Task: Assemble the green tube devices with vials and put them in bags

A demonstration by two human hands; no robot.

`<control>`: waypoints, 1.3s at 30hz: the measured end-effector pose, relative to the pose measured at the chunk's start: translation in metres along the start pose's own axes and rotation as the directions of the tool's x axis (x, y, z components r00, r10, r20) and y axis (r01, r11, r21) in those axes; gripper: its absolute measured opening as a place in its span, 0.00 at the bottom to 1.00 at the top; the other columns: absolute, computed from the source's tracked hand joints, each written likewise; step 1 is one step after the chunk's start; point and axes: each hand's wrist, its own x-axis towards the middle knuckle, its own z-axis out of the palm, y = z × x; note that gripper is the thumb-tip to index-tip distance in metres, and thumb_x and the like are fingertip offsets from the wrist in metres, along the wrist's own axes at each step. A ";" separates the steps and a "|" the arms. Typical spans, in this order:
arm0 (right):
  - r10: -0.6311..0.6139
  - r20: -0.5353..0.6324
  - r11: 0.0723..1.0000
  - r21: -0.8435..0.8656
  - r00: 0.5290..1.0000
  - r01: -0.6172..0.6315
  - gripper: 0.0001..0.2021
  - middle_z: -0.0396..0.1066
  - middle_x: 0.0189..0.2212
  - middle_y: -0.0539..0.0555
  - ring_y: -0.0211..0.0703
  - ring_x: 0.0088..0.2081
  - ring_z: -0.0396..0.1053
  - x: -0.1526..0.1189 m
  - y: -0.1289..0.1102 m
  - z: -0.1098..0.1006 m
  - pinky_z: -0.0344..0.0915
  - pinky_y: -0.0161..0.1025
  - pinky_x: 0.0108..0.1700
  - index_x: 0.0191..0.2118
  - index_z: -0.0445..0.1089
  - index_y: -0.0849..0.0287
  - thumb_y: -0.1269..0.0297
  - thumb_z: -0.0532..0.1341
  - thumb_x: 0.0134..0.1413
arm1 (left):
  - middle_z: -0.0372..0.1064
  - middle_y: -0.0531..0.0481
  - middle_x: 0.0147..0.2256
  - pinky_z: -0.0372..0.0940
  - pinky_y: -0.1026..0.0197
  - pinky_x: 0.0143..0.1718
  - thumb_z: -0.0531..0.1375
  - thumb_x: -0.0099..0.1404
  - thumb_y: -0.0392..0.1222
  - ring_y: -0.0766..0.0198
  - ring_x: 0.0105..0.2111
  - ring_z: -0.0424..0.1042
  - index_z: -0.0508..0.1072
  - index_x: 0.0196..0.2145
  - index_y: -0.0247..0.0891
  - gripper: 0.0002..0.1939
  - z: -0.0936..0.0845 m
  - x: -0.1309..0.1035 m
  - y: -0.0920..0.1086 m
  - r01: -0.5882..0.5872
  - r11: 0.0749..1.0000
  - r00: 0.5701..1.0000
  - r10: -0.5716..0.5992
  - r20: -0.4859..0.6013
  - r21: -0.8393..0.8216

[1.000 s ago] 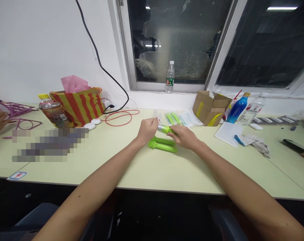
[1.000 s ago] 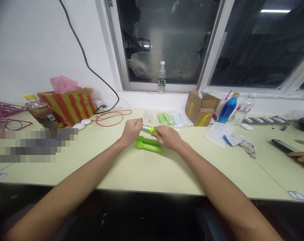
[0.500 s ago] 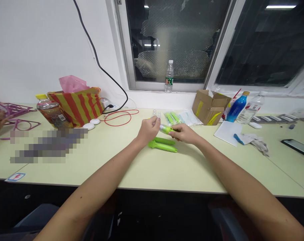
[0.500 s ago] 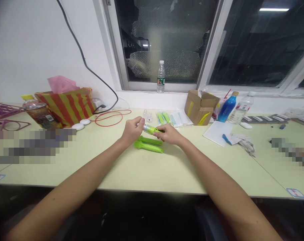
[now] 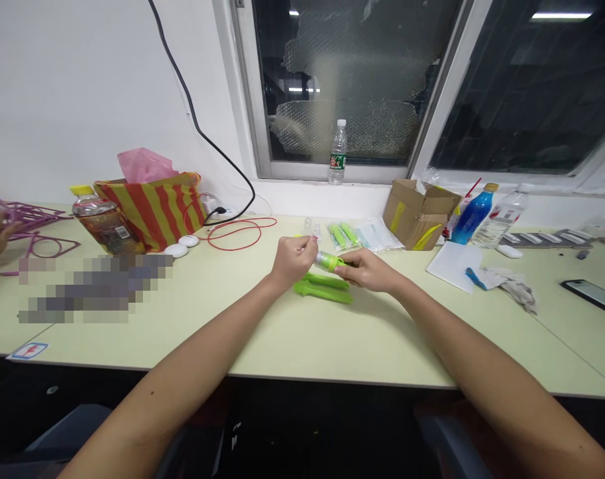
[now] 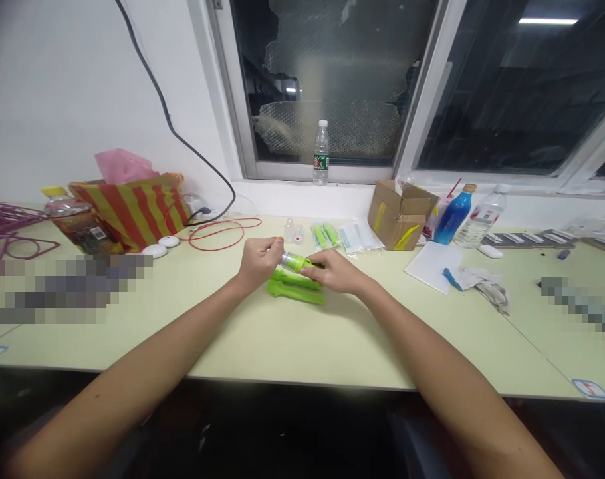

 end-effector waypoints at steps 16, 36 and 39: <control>-0.068 -0.242 0.854 -0.515 0.968 -0.069 0.14 0.67 0.25 0.53 0.41 0.28 0.63 0.004 0.005 0.009 0.52 0.37 0.29 0.29 0.66 0.60 0.56 0.57 0.62 | 0.47 0.54 0.14 0.44 0.61 0.19 0.51 0.66 0.59 0.70 0.17 0.48 0.53 0.14 0.39 0.29 0.008 0.006 -0.016 0.268 0.963 0.961 -0.268 0.066 0.005; 0.105 0.138 0.964 0.228 0.985 -0.134 0.19 0.59 0.16 0.47 0.33 0.17 0.56 0.001 0.004 0.000 0.51 0.34 0.20 0.24 0.63 0.60 0.50 0.59 0.58 | 0.43 0.55 0.14 0.43 0.60 0.22 0.49 0.66 0.45 0.71 0.17 0.46 0.49 0.15 0.38 0.24 0.002 0.001 -0.006 -0.034 0.997 0.997 0.029 0.072 0.071; 0.126 0.220 0.916 0.349 0.967 -0.199 0.18 0.63 0.18 0.48 0.33 0.17 0.58 0.001 0.008 -0.002 0.51 0.33 0.17 0.26 0.66 0.62 0.51 0.63 0.55 | 0.43 0.55 0.14 0.43 0.60 0.23 0.49 0.67 0.44 0.71 0.16 0.46 0.50 0.15 0.37 0.24 0.003 0.000 -0.007 -0.087 0.993 0.993 0.080 0.085 0.083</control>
